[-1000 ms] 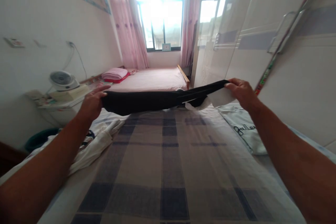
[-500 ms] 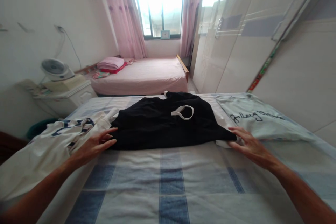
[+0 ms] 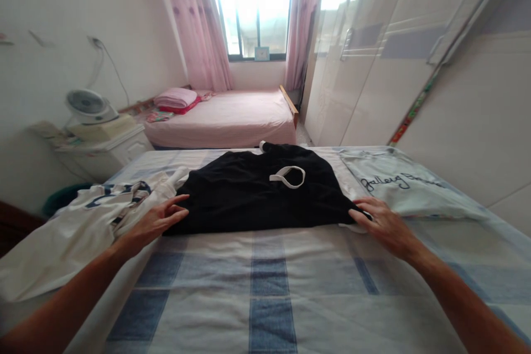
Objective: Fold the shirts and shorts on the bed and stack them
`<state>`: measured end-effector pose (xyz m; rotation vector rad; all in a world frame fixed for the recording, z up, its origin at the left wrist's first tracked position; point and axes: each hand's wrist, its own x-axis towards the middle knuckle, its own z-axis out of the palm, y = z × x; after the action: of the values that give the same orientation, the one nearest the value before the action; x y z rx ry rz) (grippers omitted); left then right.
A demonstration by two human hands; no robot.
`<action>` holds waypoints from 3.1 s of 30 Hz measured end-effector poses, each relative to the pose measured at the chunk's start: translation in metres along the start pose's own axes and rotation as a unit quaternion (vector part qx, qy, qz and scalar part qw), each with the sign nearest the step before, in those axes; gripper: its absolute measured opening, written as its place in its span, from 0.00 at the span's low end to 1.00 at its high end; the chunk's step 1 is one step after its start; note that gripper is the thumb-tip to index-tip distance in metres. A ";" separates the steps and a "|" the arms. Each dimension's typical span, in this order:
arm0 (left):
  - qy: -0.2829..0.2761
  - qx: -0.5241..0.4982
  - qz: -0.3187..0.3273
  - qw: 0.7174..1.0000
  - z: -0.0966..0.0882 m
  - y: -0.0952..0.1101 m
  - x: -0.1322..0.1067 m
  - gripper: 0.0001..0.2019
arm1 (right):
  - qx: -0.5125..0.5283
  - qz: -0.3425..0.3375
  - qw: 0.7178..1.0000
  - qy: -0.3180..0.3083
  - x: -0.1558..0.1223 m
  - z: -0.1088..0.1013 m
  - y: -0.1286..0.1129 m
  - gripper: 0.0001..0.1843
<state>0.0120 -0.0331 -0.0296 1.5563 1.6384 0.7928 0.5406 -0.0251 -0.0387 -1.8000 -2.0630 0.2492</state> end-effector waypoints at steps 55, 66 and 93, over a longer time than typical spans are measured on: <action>-0.086 0.380 0.360 0.848 0.067 0.005 0.001 0.29 | -0.111 -0.266 0.957 -0.015 0.031 0.067 -0.098 0.29; 0.062 0.255 0.266 0.928 0.025 0.029 0.069 0.18 | 0.033 -0.099 0.991 0.082 0.092 0.030 -0.066 0.24; 0.106 0.465 0.216 0.852 0.052 0.069 0.266 0.13 | -0.044 0.130 0.978 0.158 0.294 0.048 -0.044 0.21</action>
<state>0.0927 0.2341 -0.0251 2.6631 2.0013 0.3700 0.4522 0.2622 -0.0146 -2.0155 -1.6446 -0.0576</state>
